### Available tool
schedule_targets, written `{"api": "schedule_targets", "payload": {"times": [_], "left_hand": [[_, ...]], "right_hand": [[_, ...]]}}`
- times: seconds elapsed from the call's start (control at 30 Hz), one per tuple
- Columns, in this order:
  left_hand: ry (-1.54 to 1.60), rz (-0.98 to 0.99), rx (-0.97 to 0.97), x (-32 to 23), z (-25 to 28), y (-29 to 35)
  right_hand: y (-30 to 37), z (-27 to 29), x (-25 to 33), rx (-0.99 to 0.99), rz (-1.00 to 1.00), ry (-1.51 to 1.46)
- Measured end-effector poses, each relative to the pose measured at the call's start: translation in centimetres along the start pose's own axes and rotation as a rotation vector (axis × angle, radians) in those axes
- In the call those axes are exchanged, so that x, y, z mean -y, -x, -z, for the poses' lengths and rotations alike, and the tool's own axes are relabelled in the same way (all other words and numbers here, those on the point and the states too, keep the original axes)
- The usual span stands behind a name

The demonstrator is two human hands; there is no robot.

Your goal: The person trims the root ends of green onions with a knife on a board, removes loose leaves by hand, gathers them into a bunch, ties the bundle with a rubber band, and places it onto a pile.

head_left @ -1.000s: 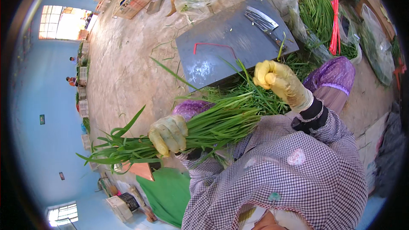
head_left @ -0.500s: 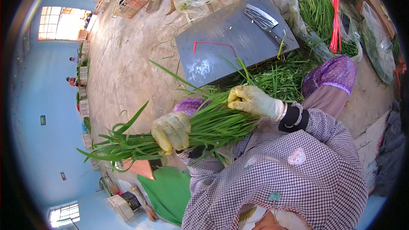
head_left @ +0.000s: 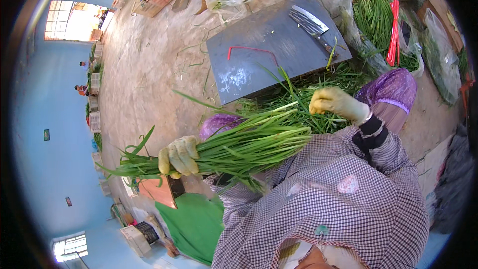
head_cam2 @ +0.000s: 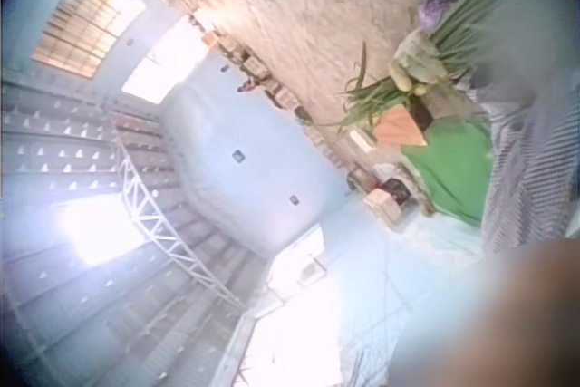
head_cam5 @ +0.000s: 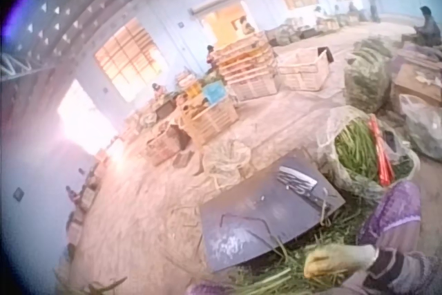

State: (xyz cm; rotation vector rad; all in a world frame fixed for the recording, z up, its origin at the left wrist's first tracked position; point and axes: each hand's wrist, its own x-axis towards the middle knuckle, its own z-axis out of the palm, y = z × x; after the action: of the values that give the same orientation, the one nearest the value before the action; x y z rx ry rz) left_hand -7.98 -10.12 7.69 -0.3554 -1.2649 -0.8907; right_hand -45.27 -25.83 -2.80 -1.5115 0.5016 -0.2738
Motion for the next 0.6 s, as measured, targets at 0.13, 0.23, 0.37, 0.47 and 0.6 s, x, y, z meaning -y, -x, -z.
{"api": "schedule_targets", "payload": {"times": [0.13,0.23,0.37,0.47,0.6], "left_hand": [[0.075,-0.082,-0.100,1.0,-0.3,0.4],[0.113,-0.082,-0.106,2.2,0.2,0.4],[0.051,-0.039,-0.009,2.4,0.8,0.1],[0.055,-0.117,-0.057,2.0,0.2,0.5],[-0.010,-0.143,-0.138,1.0,-0.8,0.9]], "right_hand": [[-2.2,-2.7,-4.7,0.128,0.087,0.115],[-4.6,-6.5,-4.3,0.309,0.301,-0.435],[-5.9,-9.1,-1.6,0.321,0.162,-0.723],[-5.7,-8.1,-0.7,0.092,0.450,-0.132],[-4.3,-6.7,-0.9,0.097,0.356,-0.329]]}}
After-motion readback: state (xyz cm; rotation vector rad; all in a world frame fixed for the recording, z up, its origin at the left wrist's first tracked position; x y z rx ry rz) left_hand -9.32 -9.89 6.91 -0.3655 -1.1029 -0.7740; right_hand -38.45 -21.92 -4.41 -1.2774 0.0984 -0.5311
